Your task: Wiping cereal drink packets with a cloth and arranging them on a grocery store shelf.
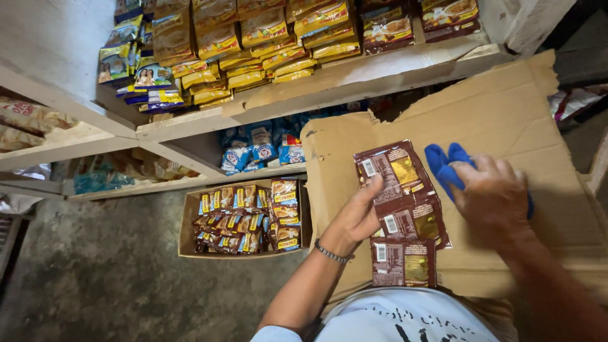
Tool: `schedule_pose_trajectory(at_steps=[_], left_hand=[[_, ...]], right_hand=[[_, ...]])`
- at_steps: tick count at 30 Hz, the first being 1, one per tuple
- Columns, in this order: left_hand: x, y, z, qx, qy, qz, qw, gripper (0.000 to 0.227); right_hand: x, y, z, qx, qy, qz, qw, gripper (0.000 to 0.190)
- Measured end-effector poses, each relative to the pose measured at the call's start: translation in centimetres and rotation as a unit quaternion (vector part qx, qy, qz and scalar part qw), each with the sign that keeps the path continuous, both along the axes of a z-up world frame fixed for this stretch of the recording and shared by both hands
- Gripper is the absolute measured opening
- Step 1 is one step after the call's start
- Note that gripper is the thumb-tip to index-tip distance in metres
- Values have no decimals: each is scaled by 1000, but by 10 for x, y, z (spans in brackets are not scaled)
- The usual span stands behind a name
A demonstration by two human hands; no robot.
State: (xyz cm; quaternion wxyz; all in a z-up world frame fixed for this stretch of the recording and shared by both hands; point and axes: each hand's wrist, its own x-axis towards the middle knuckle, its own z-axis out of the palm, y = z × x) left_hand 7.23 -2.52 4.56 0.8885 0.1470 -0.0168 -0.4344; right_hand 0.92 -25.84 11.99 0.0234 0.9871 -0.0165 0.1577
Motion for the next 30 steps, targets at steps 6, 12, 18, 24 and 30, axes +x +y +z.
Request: schedule_pose_trajectory(at_steps=[6, 12, 18, 24, 30], left_hand=[[-10, 9, -8, 160, -178, -19, 971, 52], [21, 2, 49, 62, -241, 37, 968, 46], [56, -16, 21, 22, -133, 79, 988, 42], [39, -21, 10, 50, -145, 27, 988, 47], [46, -11, -6, -179, -43, -23, 983, 83]], right_hand=[[1, -7, 15, 131, -16, 10, 991, 34], [10, -25, 11, 156, -91, 23, 983, 25], [17, -44, -1, 181, -168, 41, 968, 28], [41, -14, 16, 231, -210, 101, 945, 28], [53, 83, -7, 172, -157, 108, 967, 38]])
